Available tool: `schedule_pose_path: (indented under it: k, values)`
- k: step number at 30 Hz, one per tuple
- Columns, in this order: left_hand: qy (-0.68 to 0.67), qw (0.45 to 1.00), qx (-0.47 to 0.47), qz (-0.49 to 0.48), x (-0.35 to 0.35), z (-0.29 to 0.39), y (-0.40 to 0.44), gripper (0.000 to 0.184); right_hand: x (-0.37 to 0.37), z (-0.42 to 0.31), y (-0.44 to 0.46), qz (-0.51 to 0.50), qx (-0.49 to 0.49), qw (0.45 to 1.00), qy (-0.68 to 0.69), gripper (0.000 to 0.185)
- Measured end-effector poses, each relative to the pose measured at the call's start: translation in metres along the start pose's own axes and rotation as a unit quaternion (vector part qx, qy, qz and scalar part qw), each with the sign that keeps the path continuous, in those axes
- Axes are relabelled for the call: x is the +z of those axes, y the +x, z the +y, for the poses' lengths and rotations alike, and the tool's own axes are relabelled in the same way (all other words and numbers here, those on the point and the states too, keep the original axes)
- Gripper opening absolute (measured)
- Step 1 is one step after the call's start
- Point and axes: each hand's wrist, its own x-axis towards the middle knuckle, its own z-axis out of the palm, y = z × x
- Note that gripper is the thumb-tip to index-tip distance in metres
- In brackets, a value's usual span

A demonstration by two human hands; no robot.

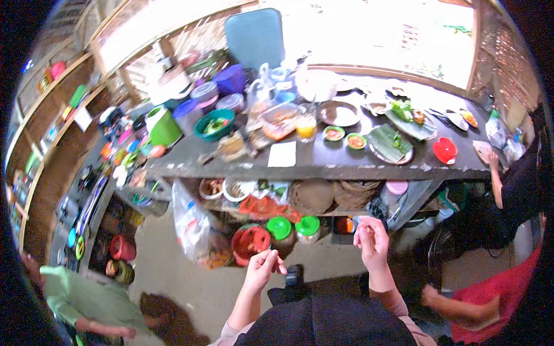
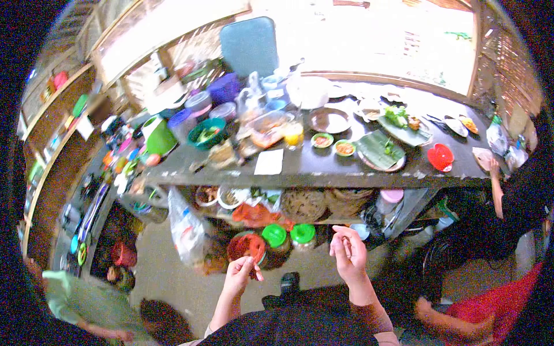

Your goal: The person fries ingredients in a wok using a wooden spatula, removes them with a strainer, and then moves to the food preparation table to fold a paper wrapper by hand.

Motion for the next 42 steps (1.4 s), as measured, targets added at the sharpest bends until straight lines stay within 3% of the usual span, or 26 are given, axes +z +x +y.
schedule_pose_path:
  k: [7, 10, 15, 17, 19, 23, 25, 27, 36, 40, 42]
  values:
    - [0.026, 0.980, 0.011, -0.197, 0.024, 0.018, 0.175, 0.022, -0.050, 0.007, 0.139, 0.225, -0.098, 0.966, -0.080, 0.021]
    - [0.042, 0.952, -0.014, -0.304, 0.044, 0.032, 0.235, 0.024, -0.080, 0.005, 0.194, 0.275, -0.147, 0.939, -0.143, 0.020]
    - [0.050, 0.926, -0.060, -0.369, 0.090, 0.054, 0.303, 0.023, -0.155, 0.010, 0.285, 0.329, -0.182, 0.905, -0.201, 0.017]
    - [0.057, 0.925, -0.066, -0.371, 0.108, 0.059, 0.322, 0.023, -0.199, 0.013, 0.325, 0.350, -0.096, 0.891, -0.274, 0.016]
    - [0.055, 0.926, -0.067, -0.368, 0.121, 0.063, 0.340, 0.022, -0.242, 0.026, 0.377, 0.363, -0.147, 0.874, -0.287, 0.016]
    - [0.006, 0.945, -0.078, -0.317, 0.157, 0.073, 0.363, 0.021, -0.389, 0.104, 0.497, 0.352, -0.065, 0.843, -0.402, 0.017]
    - [0.001, 0.954, -0.082, -0.288, 0.173, 0.077, 0.372, 0.021, -0.431, 0.137, 0.546, 0.351, -0.045, 0.786, -0.507, 0.016]
    - [-0.018, 0.962, -0.093, -0.258, 0.189, 0.083, 0.379, 0.021, -0.470, 0.169, 0.586, 0.316, 0.049, 0.741, -0.590, 0.020]
    - [-0.019, 0.983, -0.119, -0.142, 0.214, 0.078, 0.406, 0.020, -0.554, 0.262, 0.643, 0.182, 0.305, 0.599, -0.718, 0.027]
    - [-0.032, 0.984, -0.119, -0.126, 0.222, 0.077, 0.411, 0.020, -0.594, 0.299, 0.655, 0.126, 0.249, 0.584, -0.762, 0.030]
    - [-0.038, 0.984, -0.126, -0.117, 0.222, 0.076, 0.410, 0.021, -0.601, 0.305, 0.658, 0.134, 0.318, 0.572, -0.744, 0.028]
